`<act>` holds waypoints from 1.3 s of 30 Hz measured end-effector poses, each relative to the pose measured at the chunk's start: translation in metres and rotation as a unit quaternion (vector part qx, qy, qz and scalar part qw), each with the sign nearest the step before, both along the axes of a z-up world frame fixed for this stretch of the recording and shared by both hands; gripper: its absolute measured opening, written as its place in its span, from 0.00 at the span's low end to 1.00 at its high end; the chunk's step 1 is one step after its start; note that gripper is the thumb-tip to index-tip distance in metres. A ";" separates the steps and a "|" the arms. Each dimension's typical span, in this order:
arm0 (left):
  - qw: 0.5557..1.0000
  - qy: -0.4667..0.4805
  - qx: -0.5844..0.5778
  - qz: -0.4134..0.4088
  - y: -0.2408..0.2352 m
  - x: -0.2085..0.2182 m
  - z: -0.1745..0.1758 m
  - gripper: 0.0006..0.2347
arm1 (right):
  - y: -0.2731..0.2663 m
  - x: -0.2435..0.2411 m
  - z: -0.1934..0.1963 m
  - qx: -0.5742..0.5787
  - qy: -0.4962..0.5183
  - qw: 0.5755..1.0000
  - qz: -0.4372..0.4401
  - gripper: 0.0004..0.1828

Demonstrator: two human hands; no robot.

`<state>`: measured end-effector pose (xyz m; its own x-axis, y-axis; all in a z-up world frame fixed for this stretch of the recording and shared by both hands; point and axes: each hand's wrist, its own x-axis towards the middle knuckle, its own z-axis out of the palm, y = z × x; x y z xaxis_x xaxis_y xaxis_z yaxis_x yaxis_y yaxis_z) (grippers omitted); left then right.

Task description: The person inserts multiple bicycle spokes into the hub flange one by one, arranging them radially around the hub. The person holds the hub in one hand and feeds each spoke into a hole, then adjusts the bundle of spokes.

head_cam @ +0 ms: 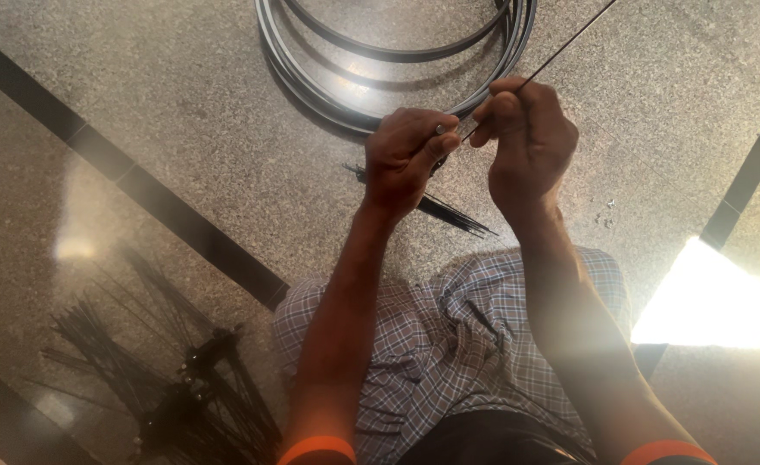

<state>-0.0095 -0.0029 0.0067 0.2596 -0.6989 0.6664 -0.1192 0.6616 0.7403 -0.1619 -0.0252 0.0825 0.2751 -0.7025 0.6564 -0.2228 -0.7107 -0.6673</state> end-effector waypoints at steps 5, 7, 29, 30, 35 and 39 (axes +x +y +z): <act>0.999 0.024 -0.007 -0.032 -0.002 0.000 0.001 0.07 | -0.007 0.006 -0.004 -0.059 0.103 0.993 -0.010 0.08; 0.998 0.036 -0.011 -0.050 -0.004 0.000 0.003 0.07 | -0.005 0.007 -0.003 -0.117 0.124 0.985 -0.005 0.05; 0.990 0.128 0.051 -0.044 -0.003 -0.006 -0.010 0.07 | -0.021 -0.013 -0.112 0.129 0.104 0.981 -0.098 0.08; 0.991 0.122 0.032 -0.035 -0.003 -0.006 -0.011 0.08 | -0.023 -0.015 -0.130 0.164 0.107 0.975 -0.107 0.08; 0.994 0.104 0.020 0.004 -0.004 -0.007 -0.012 0.10 | -0.026 -0.027 -0.212 0.198 0.200 0.953 -0.116 0.13; 0.996 0.070 0.000 0.050 -0.003 -0.006 -0.010 0.11 | -0.018 -0.033 -0.262 0.191 0.332 0.918 -0.100 0.22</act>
<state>-0.0155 -0.0057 -0.0033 0.4179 -0.6645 0.6195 -0.0806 0.6521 0.7538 -0.1946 -0.0437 -0.1792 0.3664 -0.9265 0.0857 -0.7713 -0.3539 -0.5290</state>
